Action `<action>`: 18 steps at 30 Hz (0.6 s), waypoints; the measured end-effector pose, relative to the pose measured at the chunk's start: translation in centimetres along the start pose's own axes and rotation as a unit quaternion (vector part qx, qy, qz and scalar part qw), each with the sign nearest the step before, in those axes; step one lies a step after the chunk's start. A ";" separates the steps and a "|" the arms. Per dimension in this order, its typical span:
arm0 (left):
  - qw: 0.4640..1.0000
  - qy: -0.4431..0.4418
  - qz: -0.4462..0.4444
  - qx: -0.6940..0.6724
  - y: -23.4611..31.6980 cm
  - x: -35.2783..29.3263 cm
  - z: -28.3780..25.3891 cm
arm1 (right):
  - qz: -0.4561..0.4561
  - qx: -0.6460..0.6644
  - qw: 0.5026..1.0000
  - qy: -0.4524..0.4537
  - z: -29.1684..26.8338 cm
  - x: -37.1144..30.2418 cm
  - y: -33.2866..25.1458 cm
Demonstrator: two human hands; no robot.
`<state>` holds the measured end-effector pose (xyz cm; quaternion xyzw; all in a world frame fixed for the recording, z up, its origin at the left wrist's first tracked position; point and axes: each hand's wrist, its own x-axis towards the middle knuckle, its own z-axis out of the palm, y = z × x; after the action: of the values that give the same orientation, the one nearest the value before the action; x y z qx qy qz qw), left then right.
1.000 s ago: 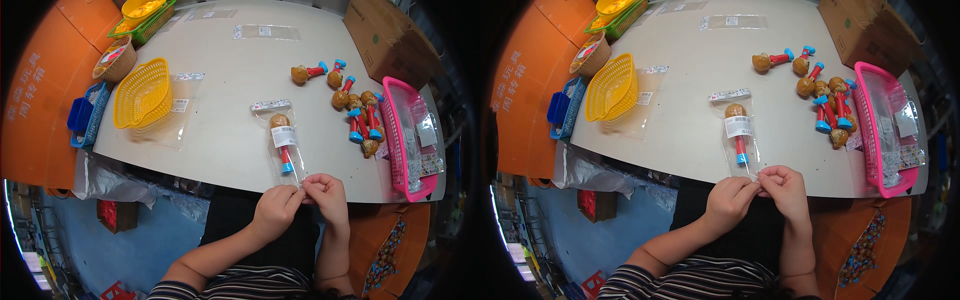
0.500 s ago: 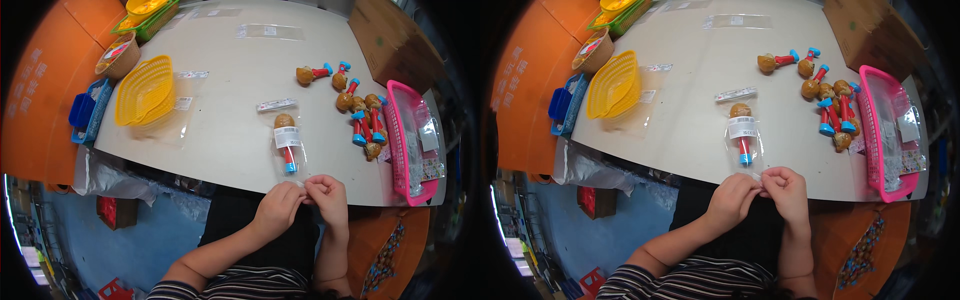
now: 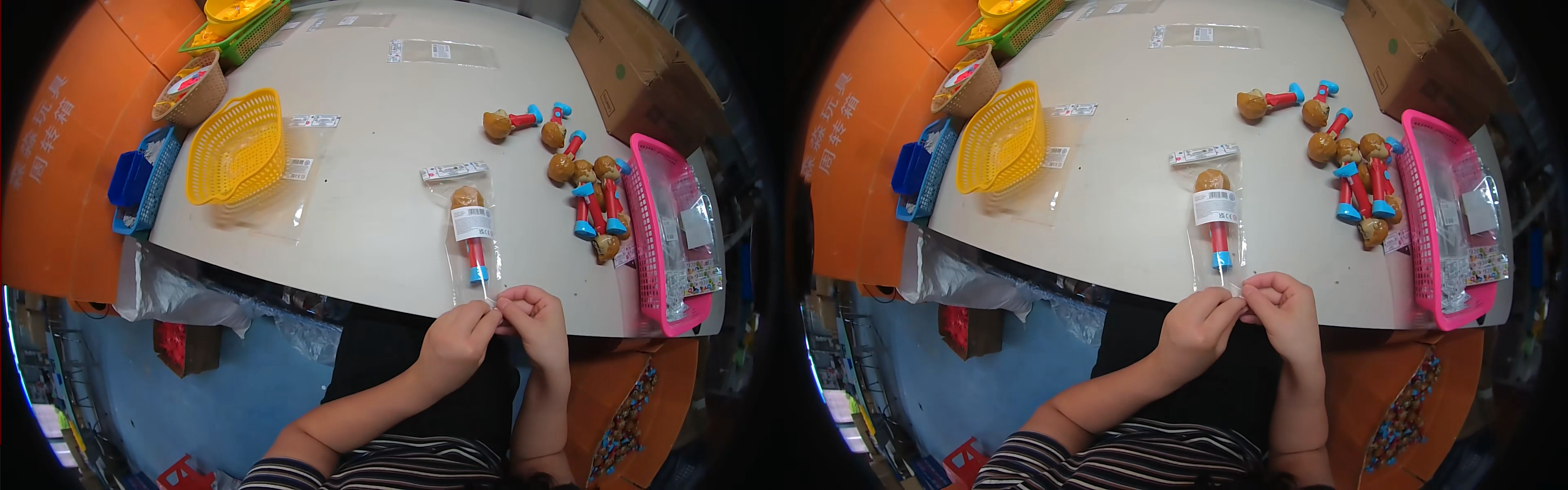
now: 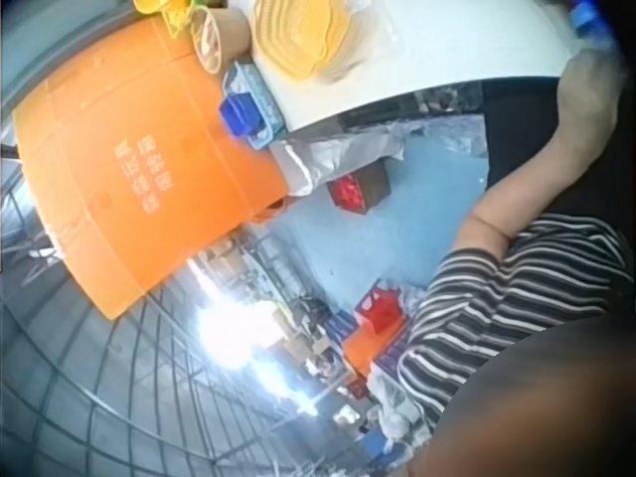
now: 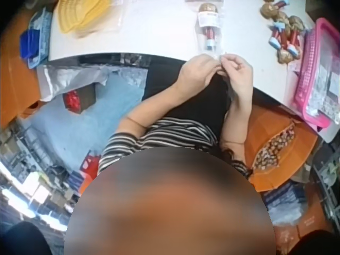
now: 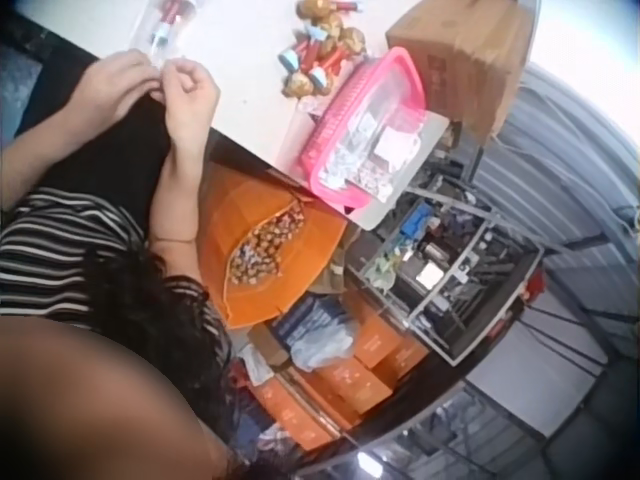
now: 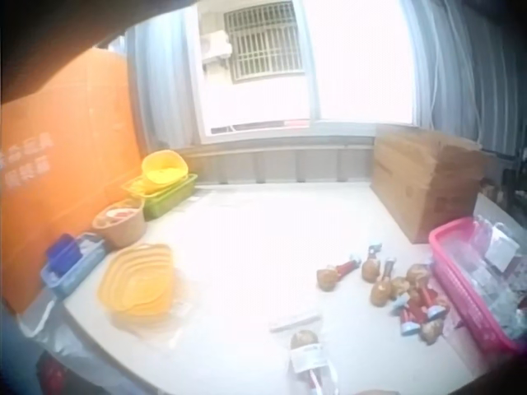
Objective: Packaging small handheld toys into plastic bags and sealing them at a workstation.
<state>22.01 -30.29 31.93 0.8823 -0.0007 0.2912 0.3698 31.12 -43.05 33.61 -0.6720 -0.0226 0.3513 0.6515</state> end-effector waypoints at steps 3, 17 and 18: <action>1.000 -0.004 0.007 -0.004 -0.1 0.1 0.0 | -0.005 0.002 1.000 -0.007 -0.1 0.1 0.1; 0.942 -0.127 -0.173 -0.258 -0.6 0.2 -3.9 | -0.004 0.039 0.999 0.031 0.7 0.3 0.1; 0.899 -0.151 -0.235 -0.337 -0.8 0.0 -5.2 | -0.003 0.041 0.999 0.024 0.7 0.1 -0.1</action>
<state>19.48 -26.31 34.35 0.7128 0.0529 0.0412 0.6982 30.90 -42.34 33.69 -0.6527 0.0055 0.3333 0.6803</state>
